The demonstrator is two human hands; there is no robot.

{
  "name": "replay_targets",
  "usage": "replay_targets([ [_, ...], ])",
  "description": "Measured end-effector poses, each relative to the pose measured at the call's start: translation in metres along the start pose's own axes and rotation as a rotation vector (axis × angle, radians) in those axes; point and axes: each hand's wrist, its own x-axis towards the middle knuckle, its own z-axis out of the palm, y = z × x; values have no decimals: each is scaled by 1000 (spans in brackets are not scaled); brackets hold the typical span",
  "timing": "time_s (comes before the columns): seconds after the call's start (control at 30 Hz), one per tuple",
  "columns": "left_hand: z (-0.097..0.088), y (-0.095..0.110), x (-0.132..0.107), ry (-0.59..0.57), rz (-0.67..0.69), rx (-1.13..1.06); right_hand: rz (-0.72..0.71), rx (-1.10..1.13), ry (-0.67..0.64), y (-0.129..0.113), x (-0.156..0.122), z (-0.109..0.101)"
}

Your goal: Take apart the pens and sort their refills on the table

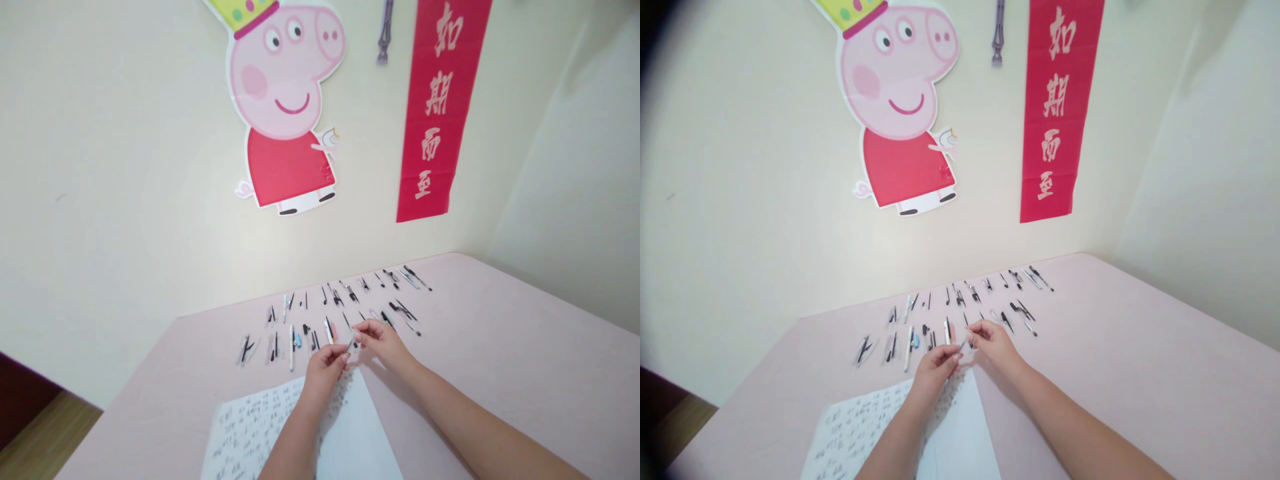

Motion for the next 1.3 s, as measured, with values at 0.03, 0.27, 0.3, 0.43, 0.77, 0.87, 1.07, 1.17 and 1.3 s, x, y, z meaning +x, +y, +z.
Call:
replay_targets([
  [0.03, 0, 0, 0, 2, 1, 3, 2, 2, -1, 0, 0, 0],
  [0.27, 1, 3, -1, 13, -12, -7, 6, 8, -14, -3, -1, 0],
  [0.3, 2, 3, -2, 11, -14, -18, 6, 6, -15, -3, -2, 0],
  [0.43, 4, 7, -3, -14, -15, -64, 4, 18, -19, -6, -3, 3],
  [0.77, 2, 18, -4, 52, -49, -376, -58, -127, -14, -2, -15, 23],
  [0.87, -1, 18, -3, 46, -62, -526, -33, -287, -49, -4, -21, 31],
  [1.07, -3, 20, -1, 73, -101, -746, -58, -397, -142, 0, -29, 39],
  [1.17, -2, 24, -3, 56, -90, -737, -58, -383, -142, 1, -29, 41],
  [1.3, -2, 25, -4, 20, -93, -650, -36, -305, -132, 0, -28, 43],
])
